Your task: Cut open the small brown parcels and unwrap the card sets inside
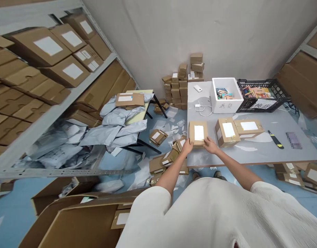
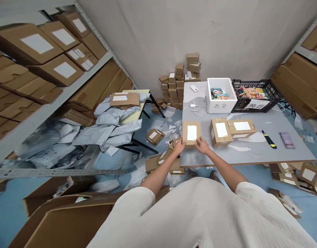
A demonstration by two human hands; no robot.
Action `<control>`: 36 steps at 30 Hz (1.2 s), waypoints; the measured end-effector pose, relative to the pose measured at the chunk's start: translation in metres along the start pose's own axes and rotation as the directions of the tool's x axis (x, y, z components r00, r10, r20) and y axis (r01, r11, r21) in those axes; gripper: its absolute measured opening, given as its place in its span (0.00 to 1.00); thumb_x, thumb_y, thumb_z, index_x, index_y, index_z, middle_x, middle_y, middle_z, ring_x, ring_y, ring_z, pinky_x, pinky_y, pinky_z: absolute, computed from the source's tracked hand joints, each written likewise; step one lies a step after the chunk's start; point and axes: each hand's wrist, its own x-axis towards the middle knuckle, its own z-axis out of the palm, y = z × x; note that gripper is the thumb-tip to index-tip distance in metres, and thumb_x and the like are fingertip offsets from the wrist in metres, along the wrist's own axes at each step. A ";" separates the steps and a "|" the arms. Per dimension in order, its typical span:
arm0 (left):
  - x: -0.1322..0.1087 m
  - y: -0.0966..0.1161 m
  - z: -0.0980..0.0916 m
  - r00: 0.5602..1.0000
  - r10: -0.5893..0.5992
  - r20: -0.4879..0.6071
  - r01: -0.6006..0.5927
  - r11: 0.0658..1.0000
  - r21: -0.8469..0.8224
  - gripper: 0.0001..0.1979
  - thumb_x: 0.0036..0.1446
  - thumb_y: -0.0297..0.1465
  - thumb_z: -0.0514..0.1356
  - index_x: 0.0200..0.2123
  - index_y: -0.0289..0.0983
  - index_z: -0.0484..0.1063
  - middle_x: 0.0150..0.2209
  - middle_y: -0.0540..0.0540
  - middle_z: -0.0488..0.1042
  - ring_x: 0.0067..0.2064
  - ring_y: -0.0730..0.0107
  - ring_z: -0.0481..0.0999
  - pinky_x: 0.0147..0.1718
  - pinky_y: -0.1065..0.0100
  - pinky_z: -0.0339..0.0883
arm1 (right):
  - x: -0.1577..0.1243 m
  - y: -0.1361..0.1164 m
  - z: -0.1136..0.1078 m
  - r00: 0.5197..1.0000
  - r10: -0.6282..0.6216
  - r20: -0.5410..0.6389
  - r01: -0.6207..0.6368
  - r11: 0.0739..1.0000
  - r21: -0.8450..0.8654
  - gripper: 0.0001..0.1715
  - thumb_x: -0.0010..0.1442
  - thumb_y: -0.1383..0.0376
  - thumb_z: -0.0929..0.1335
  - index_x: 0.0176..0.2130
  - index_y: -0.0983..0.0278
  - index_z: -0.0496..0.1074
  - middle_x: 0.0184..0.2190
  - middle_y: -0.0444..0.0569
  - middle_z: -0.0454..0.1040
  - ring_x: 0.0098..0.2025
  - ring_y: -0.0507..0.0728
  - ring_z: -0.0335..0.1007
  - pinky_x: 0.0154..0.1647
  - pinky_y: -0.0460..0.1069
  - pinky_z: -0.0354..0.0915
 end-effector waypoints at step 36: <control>0.004 0.197 0.135 0.948 0.298 0.112 -0.314 0.814 0.488 0.35 0.75 0.45 0.53 0.78 0.36 0.57 0.74 0.30 0.65 0.70 0.42 0.70 0.68 0.47 0.61 | 0.013 0.178 -0.137 0.933 -0.170 -0.318 0.264 0.923 0.280 0.28 0.64 0.62 0.67 0.61 0.60 0.77 0.62 0.58 0.76 0.57 0.65 0.77 0.65 0.63 0.73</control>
